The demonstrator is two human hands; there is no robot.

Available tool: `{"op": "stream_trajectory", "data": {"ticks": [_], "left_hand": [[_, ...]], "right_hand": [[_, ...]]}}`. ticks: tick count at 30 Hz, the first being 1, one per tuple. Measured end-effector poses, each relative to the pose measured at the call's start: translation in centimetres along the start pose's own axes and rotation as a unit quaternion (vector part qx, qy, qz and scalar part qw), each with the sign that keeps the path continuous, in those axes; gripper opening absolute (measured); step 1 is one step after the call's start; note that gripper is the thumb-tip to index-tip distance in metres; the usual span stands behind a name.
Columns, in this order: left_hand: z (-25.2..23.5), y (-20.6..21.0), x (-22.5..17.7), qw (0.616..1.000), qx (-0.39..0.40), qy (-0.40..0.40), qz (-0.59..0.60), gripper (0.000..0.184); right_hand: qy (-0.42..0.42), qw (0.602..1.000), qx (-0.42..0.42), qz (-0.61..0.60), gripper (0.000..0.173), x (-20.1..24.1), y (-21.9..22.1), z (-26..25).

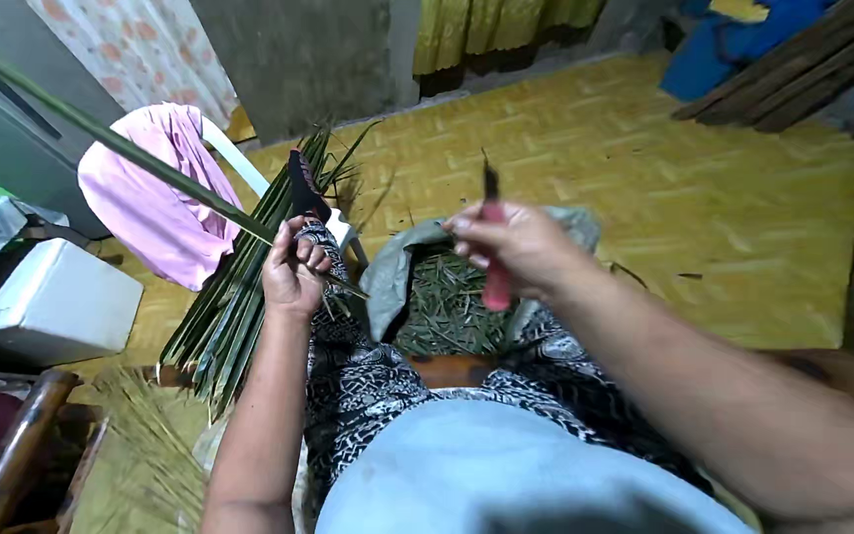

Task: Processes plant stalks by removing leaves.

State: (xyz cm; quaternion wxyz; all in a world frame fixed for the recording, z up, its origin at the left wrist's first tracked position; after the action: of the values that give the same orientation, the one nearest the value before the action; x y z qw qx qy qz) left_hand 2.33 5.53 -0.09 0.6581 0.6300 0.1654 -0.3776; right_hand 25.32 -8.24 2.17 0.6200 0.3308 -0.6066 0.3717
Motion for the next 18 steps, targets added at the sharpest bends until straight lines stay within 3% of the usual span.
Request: {"op": "stream_trajectory", "data": {"ticks": [5, 9, 13, 18], "left_hand": [[0.4, -0.3, 0.5, 0.999, 0.019, -0.002, 0.044, 0.044], [1.9, -0.4, 2.3, 0.992, 0.025, -0.041, -0.117, 0.035], [3.4, -1.2, 4.7, 0.918, 0.014, -0.151, -0.367, 0.023], [7.2, -4.4, 6.1, 0.800, 0.084, -0.186, -0.564, 0.034]], "right_hand": [[0.090, 0.995, 0.043, -0.010, 0.006, -5.4, 3.3, 1.7], [0.071, 0.995, 0.067, -0.012, 0.009, -6.3, 4.2, 1.8], [0.051, 0.997, 0.038, -0.034, 0.019, -5.5, 3.3, 0.7], [0.107, 0.986, -0.031, -0.121, 0.031, -6.0, 0.5, -1.3]]}}
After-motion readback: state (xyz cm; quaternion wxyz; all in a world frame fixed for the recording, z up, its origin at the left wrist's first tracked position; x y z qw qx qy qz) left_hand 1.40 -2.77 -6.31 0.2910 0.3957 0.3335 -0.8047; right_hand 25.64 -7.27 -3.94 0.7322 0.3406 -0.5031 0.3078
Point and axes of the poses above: each hand's wrist, its own z-axis away from the middle knuckle, its own y-axis out of the palm, x = y × z, the point moved 6 cm from there along -z, towards the middle knuckle, and after that the axes turned 11 degrees about -x, right-handed, at the moved point
